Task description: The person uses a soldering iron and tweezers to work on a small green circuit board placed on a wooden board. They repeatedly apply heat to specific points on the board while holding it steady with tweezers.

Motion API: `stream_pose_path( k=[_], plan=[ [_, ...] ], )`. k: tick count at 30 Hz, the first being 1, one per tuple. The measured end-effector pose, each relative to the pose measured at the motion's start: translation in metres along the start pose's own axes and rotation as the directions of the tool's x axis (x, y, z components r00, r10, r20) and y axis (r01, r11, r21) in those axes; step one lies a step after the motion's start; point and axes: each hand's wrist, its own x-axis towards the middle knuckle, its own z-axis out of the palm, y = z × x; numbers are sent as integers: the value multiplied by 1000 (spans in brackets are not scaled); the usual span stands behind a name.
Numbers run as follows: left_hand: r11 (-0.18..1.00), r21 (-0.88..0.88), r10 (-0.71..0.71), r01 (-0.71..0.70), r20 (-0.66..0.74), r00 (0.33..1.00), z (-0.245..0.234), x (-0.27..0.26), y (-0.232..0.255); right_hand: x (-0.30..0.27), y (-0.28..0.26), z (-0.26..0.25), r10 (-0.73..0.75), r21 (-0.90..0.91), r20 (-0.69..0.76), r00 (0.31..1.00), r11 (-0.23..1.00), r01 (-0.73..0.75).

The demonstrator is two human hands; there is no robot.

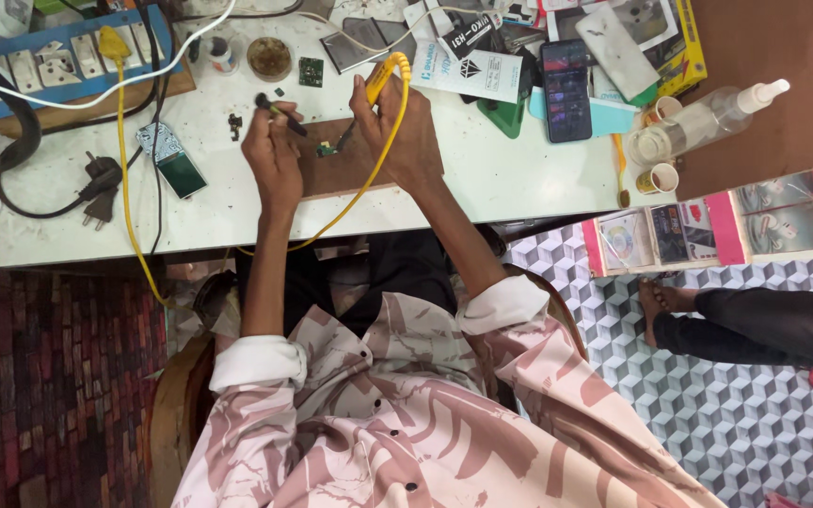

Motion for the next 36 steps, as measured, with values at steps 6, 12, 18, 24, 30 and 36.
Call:
stream_pose_path(
  k=[6,12,18,24,30,36],
  plan=[
    [938,243,213,-245,152,965,1,-2,16,0,4,0,3,-5,-1,1000,1000,-3],
    [938,321,84,-133,161,983,2,-1,19,4,-1,0,42,-12,29,999,999,-42],
    [950,180,221,-256,193,956,5,1,14,3,1,2,5,-28,47,999,1000,-3],
    [939,273,172,-212,164,971,0,0,19,2,15,7,-91,-120,95,991,987,102],
    [954,185,206,-237,174,963,4,1,21,2,16,-3,-59,-98,144,988,993,73],
    [945,275,139,-176,150,979,1,-5,20,-5,1,-6,-104,-126,126,987,985,120]
  ],
)
